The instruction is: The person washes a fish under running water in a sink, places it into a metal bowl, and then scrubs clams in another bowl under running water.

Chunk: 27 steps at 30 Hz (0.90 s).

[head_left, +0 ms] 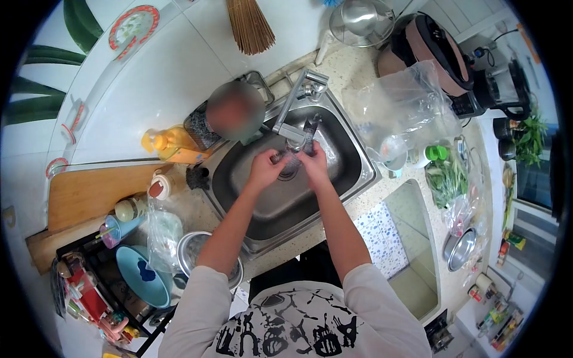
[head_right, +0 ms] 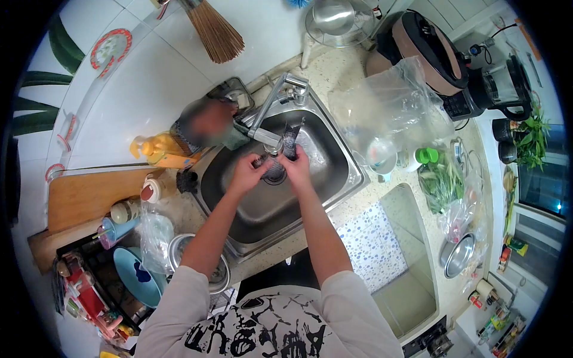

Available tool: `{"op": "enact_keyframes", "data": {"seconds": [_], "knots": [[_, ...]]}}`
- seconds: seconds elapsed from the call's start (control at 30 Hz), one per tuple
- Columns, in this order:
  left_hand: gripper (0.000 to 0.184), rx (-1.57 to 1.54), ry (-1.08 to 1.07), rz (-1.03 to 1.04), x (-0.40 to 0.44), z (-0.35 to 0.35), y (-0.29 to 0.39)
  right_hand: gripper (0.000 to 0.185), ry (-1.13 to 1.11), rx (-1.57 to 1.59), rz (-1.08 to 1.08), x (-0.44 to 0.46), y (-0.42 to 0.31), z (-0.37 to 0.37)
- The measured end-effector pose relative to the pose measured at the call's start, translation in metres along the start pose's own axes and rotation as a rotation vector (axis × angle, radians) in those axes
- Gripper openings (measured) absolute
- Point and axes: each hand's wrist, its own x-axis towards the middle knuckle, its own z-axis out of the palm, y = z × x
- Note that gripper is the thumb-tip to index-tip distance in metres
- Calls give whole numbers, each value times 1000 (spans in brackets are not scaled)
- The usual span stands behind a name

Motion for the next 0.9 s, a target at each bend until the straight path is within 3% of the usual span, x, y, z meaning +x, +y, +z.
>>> {"op": "enact_keyframes", "data": {"seconds": [0.37, 0.47, 0.67, 0.77, 0.9], "knots": [[50, 277, 167, 8, -20, 1, 1, 10, 277, 20, -107, 23, 25, 38], [58, 194, 116, -138, -28, 1, 8, 25, 464, -26, -130, 15, -4, 59], [52, 107, 136, -162, -32, 10, -5, 55, 527, 109, 84, 31, -2, 54], [36, -19, 136, -201, -34, 13, -4, 56, 493, 206, 119, 34, 6, 50], [29, -125, 77, -280, -33, 12, -11, 54, 470, 156, 85, 32, 4, 53]]}}
